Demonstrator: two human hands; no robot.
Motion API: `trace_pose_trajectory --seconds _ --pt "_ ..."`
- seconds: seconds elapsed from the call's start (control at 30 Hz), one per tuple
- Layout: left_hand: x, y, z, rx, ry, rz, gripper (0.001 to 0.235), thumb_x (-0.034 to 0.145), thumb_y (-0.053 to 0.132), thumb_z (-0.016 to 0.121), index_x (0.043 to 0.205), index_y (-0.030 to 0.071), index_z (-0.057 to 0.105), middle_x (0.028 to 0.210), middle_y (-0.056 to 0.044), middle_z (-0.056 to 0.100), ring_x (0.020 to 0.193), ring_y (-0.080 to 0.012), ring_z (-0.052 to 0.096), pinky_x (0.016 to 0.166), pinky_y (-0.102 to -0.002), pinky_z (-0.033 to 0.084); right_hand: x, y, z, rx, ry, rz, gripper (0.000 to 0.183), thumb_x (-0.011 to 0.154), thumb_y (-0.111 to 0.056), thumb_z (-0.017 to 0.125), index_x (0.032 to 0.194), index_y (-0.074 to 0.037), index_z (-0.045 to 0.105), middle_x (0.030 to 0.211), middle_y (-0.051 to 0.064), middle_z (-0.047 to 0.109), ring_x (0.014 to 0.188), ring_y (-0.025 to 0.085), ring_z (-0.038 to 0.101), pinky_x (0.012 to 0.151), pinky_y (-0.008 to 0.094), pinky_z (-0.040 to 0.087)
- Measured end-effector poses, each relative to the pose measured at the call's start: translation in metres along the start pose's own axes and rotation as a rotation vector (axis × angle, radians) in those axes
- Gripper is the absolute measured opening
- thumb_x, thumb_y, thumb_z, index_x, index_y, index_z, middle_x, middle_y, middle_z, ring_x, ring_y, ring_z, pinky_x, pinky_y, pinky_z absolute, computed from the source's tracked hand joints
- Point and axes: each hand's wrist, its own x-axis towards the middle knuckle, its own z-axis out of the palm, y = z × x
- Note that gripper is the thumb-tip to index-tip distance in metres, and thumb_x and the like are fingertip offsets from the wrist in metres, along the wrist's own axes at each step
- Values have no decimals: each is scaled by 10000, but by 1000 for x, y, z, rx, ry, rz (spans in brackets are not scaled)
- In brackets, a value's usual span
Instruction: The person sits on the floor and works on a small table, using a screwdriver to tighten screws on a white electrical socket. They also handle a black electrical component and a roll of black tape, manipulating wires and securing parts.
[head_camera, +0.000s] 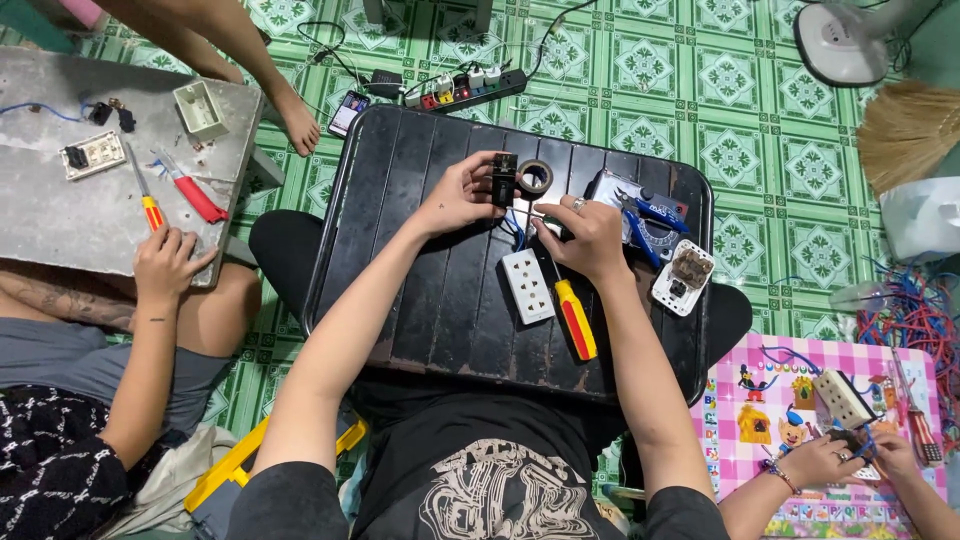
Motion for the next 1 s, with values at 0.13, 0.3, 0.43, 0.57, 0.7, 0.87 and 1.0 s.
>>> trace_pose_trajectory --seconds 0.13,0.3,0.43,0.57,0.7,0.87,1.0 --pt "0 6 4 18 13 6 801 659 -202 814 1372 83 590 1108 -84 711 994 -206 711 856 -322 640 -8 8 6 35 -3 17 53 902 -233 756 891 -181 752 601 -13 497 499 230 552 528 322 484" --pt "2 -4 3 41 36 5 709 708 -201 794 1344 73 641 1107 -142 739 1014 -247 712 851 -389 631 -17 23 11 16 69 38 102 885 -287 736 828 -202 729 625 -29 461 491 221 521 528 306 473" --pt "4 -7 3 42 53 -5 707 697 -162 832 1333 98 664 1108 -121 748 1014 -226 711 867 -379 622 -11 18 7 15 126 30 61 881 -212 716 834 -177 735 614 -18 459 463 220 502 510 310 470" --pt "5 -6 1 56 58 -13 816 660 -182 850 1383 118 623 1125 -126 744 1005 -242 730 867 -389 628 -16 23 16 42 176 51 126 878 -177 753 1001 -146 755 588 -3 502 458 227 536 513 308 478" --pt "-5 14 11 61 42 11 1068 728 -207 766 1604 209 319 1161 -113 677 997 -206 713 915 -353 621 -10 16 15 148 204 59 127 884 -89 808 983 -153 760 588 -15 558 473 227 570 511 297 481" --pt "-1 7 8 176 54 -13 889 758 -140 789 1519 198 479 1121 -137 684 951 -197 718 821 -310 636 6 3 8 494 258 171 109 893 -3 830 981 -64 809 774 83 688 650 236 653 609 314 496" --pt "-1 4 8 174 65 -24 893 737 -128 815 1502 193 484 1072 -139 684 909 -196 723 796 -297 641 -6 16 19 559 250 170 77 952 -64 794 1021 -39 814 842 117 708 725 260 659 649 350 505"
